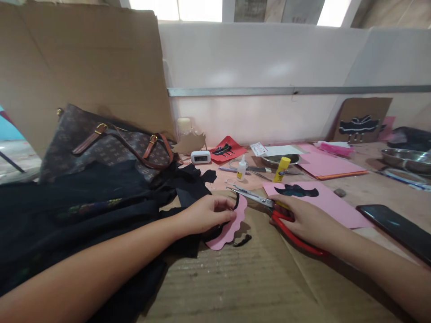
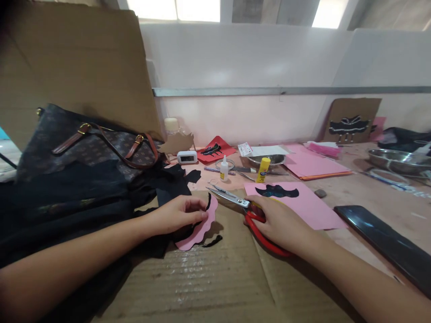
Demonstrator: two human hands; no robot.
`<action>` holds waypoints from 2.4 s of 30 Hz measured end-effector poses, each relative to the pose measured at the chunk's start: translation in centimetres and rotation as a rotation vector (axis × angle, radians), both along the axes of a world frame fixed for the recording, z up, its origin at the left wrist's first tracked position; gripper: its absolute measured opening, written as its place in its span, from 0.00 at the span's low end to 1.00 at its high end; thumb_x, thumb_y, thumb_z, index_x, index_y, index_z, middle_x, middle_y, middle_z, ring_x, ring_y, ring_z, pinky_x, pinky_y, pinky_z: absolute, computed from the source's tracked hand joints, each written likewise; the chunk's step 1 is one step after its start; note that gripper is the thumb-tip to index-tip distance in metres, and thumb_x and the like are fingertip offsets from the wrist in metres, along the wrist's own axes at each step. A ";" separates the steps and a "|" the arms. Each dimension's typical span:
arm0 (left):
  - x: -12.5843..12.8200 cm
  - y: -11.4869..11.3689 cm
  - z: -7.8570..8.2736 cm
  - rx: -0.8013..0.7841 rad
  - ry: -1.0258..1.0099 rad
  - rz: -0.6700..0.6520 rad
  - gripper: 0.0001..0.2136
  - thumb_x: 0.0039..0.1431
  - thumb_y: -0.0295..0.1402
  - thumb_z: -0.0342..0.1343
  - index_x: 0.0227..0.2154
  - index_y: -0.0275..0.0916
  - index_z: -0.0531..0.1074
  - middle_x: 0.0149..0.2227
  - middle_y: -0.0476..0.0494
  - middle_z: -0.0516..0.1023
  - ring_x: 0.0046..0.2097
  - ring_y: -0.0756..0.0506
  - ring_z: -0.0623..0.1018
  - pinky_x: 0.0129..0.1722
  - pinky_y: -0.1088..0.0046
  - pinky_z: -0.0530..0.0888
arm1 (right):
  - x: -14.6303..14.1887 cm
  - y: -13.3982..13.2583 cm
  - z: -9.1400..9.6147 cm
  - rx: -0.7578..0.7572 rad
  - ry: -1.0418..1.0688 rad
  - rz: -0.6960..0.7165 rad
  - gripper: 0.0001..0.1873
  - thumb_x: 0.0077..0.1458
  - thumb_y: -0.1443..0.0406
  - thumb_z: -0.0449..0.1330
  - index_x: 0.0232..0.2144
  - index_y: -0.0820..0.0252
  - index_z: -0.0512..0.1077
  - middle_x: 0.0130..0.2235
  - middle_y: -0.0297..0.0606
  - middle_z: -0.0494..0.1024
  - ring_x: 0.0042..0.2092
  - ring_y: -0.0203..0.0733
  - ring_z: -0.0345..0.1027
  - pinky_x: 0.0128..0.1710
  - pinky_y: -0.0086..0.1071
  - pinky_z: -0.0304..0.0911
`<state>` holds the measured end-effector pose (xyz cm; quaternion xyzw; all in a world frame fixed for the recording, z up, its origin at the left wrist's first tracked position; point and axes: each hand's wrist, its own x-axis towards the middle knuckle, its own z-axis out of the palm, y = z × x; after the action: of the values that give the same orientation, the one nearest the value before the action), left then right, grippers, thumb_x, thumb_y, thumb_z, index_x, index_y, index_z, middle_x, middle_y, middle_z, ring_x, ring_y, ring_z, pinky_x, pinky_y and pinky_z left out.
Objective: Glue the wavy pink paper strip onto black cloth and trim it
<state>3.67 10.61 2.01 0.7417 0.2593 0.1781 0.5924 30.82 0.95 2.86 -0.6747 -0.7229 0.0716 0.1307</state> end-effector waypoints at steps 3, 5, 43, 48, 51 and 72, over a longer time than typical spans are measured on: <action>0.2 -0.3 0.1 -0.048 -0.028 0.059 0.12 0.57 0.41 0.62 0.31 0.36 0.73 0.27 0.50 0.74 0.27 0.51 0.70 0.27 0.77 0.65 | 0.1 0.0 -0.1 0.010 0.006 0.002 0.25 0.59 0.57 0.58 0.57 0.54 0.73 0.55 0.44 0.80 0.49 0.55 0.77 0.46 0.39 0.70; 0.2 -0.5 0.3 -0.071 -0.064 0.122 0.15 0.55 0.44 0.63 0.32 0.36 0.73 0.27 0.50 0.74 0.27 0.51 0.70 0.26 0.76 0.64 | 0.3 0.1 -0.3 0.019 0.018 -0.010 0.25 0.58 0.56 0.59 0.57 0.55 0.74 0.54 0.44 0.81 0.50 0.56 0.77 0.47 0.40 0.70; 0.7 -7.0 2.2 -0.297 -0.165 0.177 0.11 0.53 0.36 0.68 0.33 0.38 0.73 0.33 0.47 0.82 0.35 0.48 0.79 0.35 0.76 0.72 | -6.5 -5.9 0.5 -0.071 1.296 -0.050 0.26 0.43 0.61 0.77 0.43 0.52 0.71 0.36 0.35 0.77 0.38 0.41 0.75 0.38 0.33 0.74; 0.8 -7.2 2.3 -0.300 -0.138 0.196 0.09 0.55 0.33 0.65 0.31 0.38 0.69 0.31 0.50 0.80 0.33 0.51 0.77 0.32 0.79 0.69 | -6.8 -5.9 0.6 -0.072 1.234 -0.025 0.19 0.49 0.58 0.73 0.41 0.51 0.71 0.34 0.32 0.76 0.35 0.39 0.72 0.35 0.31 0.71; 0.7 -7.2 2.5 -0.280 -0.116 0.159 0.10 0.54 0.34 0.65 0.31 0.38 0.69 0.29 0.52 0.76 0.30 0.53 0.72 0.29 0.81 0.65 | -6.8 -5.8 1.4 -0.110 1.254 -0.035 0.17 0.52 0.59 0.72 0.40 0.52 0.70 0.32 0.29 0.75 0.28 0.33 0.67 0.27 0.25 0.65; -0.1 -6.4 2.2 0.022 0.020 -0.096 0.07 0.61 0.33 0.60 0.37 0.44 0.83 0.37 0.50 0.84 0.40 0.46 0.80 0.41 0.77 0.71 | -6.4 -5.8 1.9 -0.217 0.980 0.009 0.23 0.48 0.56 0.73 0.47 0.50 0.79 0.43 0.38 0.84 0.44 0.49 0.78 0.47 0.40 0.74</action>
<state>3.61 4.22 4.25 0.7616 0.2271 0.1449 0.5894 24.45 -4.85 4.73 -0.5683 -0.5680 0.4552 0.3836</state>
